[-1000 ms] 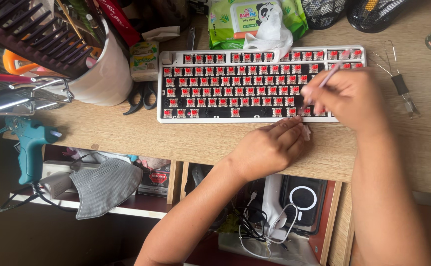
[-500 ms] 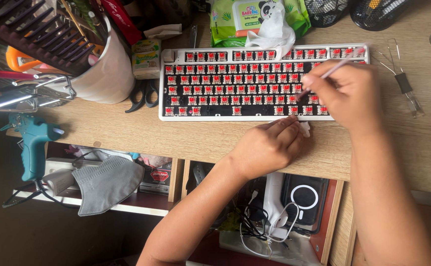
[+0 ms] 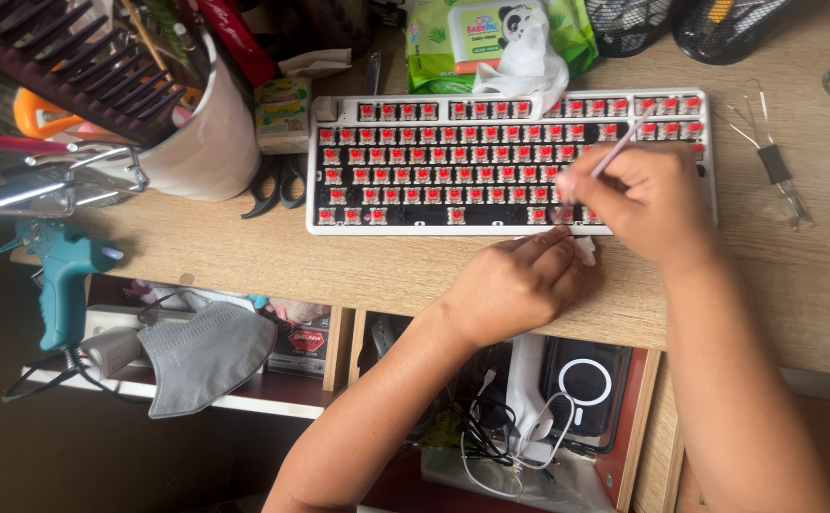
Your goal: The person lubricates keyboard switches by applying lubricant with a brush, wiping excess with a tissue, removing and handling switch components with a switch puller, and installing the switches back into the keyboard.
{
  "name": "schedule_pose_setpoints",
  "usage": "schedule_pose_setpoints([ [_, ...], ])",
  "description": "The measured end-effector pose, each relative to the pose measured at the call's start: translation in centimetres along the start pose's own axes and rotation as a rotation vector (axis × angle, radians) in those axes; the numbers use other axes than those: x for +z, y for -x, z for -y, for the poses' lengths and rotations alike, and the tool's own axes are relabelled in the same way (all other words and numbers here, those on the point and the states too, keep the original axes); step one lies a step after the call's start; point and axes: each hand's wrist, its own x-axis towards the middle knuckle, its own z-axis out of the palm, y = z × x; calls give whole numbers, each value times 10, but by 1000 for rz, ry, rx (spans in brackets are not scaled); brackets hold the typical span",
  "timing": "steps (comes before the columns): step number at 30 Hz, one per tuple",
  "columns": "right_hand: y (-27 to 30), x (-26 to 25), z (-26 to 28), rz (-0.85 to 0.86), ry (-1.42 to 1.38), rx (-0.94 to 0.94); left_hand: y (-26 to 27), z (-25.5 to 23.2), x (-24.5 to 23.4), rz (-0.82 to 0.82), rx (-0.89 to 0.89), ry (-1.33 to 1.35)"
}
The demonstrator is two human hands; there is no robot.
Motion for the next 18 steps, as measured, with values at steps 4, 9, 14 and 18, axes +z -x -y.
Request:
schedule_pose_setpoints([
  [4, -2, 3, -5, 42, -73, 163, -3, 0, -5, -27, 7, 20],
  [9, -1, 4, -7, -18, -52, -58, -7, 1, -9, -19, 0, 24],
  [14, -4, 4, -5, 48, -94, 58, -6, 2, -8, 8, -1, 7],
  [18, -2, 4, -12, 12, -151, 122, -6, 2, -7, -6, 0, 11],
])
